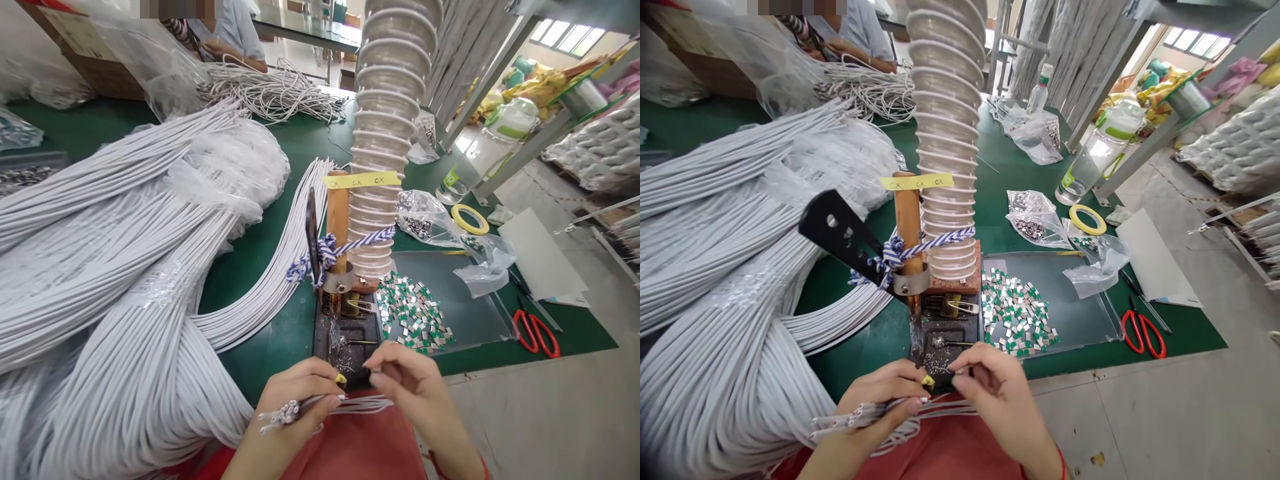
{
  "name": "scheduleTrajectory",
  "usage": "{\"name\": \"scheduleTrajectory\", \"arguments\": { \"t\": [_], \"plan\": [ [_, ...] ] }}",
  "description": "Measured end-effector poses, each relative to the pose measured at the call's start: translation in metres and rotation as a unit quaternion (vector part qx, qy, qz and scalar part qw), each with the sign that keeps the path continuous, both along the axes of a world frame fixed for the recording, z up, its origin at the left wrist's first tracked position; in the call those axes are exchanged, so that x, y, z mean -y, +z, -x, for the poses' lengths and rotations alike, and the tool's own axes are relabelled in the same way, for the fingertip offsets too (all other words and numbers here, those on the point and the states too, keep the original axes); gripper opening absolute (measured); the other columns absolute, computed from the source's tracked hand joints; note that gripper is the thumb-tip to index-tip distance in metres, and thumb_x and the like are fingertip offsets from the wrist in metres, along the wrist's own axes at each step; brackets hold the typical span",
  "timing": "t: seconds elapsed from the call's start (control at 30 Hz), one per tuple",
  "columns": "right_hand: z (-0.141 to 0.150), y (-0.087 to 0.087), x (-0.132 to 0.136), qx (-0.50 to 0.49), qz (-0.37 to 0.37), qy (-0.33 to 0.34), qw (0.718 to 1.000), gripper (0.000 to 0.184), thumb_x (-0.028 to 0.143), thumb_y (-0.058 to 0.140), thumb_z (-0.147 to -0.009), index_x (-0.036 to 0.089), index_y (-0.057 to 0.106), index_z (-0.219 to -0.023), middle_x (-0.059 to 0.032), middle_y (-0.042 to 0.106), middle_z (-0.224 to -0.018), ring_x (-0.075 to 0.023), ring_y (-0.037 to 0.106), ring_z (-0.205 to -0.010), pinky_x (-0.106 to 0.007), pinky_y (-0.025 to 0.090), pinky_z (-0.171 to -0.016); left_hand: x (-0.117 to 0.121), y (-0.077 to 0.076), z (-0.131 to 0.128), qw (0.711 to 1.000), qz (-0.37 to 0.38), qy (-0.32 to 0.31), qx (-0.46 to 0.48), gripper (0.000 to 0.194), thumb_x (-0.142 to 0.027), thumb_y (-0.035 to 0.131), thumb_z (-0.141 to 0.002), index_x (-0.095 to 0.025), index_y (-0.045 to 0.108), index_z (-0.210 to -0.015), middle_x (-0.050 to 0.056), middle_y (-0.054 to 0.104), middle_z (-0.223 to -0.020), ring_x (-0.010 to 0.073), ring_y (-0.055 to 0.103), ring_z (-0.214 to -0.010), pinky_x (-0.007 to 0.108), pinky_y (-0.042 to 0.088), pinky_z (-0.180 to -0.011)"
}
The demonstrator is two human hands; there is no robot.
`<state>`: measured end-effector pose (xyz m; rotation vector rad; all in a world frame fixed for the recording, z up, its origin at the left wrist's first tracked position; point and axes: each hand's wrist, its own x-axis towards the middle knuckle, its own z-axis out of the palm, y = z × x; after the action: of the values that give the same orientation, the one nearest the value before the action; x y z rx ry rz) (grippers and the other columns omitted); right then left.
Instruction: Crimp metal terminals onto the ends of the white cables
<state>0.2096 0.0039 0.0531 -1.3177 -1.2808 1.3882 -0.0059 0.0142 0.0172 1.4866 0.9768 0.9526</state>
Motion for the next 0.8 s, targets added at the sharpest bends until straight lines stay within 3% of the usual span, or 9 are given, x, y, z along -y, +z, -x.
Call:
{"name": "scheduleTrajectory", "arguments": {
  "t": [0.17,0.43,0.6,0.8],
  "plan": [
    [0.03,-0.015,0.006,-0.075,0.067,-0.016,0.995,0.006,0.023,0.069,-0.084,0.021,0.065,-0.082,0.0049,0.043,-0.067,-0.0126,0.036,-0.059,-0.025,0.028,-0.054,0.0,0.003,-0.003,1.0,-0.013,0.017,0.009,0.017,-0.011,0.07,-0.083,-0.024,0.08,-0.08,0.002,0.077,-0.084,0.0155,0.072,-0.076,0.02,0.054,-0.073],
    [0.035,-0.013,0.005,-0.046,0.047,-0.067,0.996,0.007,0.025,0.064,-0.085,0.02,0.062,-0.082,0.0008,0.055,-0.072,-0.0156,0.049,-0.066,-0.026,0.038,-0.06,0.0,0.006,-0.003,0.997,-0.02,0.076,0.002,0.016,-0.009,0.07,-0.08,-0.022,0.077,-0.072,0.003,0.076,-0.08,0.0154,0.072,-0.073,0.017,0.055,-0.069],
    [0.041,-0.012,0.009,0.011,0.037,-0.032,0.999,0.006,0.024,0.057,-0.091,0.019,0.06,-0.09,-0.002,0.064,-0.072,-0.0175,0.058,-0.066,-0.026,0.043,-0.061,-0.002,0.009,-0.005,0.996,-0.021,0.084,0.01,0.019,-0.007,0.069,-0.081,-0.022,0.078,-0.073,0.002,0.076,-0.08,0.0145,0.073,-0.072,0.016,0.056,-0.066],
    [0.043,-0.007,0.007,0.0,0.019,-0.006,1.0,0.003,0.023,0.056,-0.093,0.02,0.057,-0.092,-0.001,0.066,-0.072,-0.0164,0.063,-0.067,-0.023,0.048,-0.062,-0.001,0.013,-0.006,0.996,-0.018,0.09,-0.007,0.018,-0.008,0.069,-0.08,-0.021,0.078,-0.071,0.003,0.077,-0.077,0.0156,0.074,-0.073,0.016,0.057,-0.066]
  ]
}}
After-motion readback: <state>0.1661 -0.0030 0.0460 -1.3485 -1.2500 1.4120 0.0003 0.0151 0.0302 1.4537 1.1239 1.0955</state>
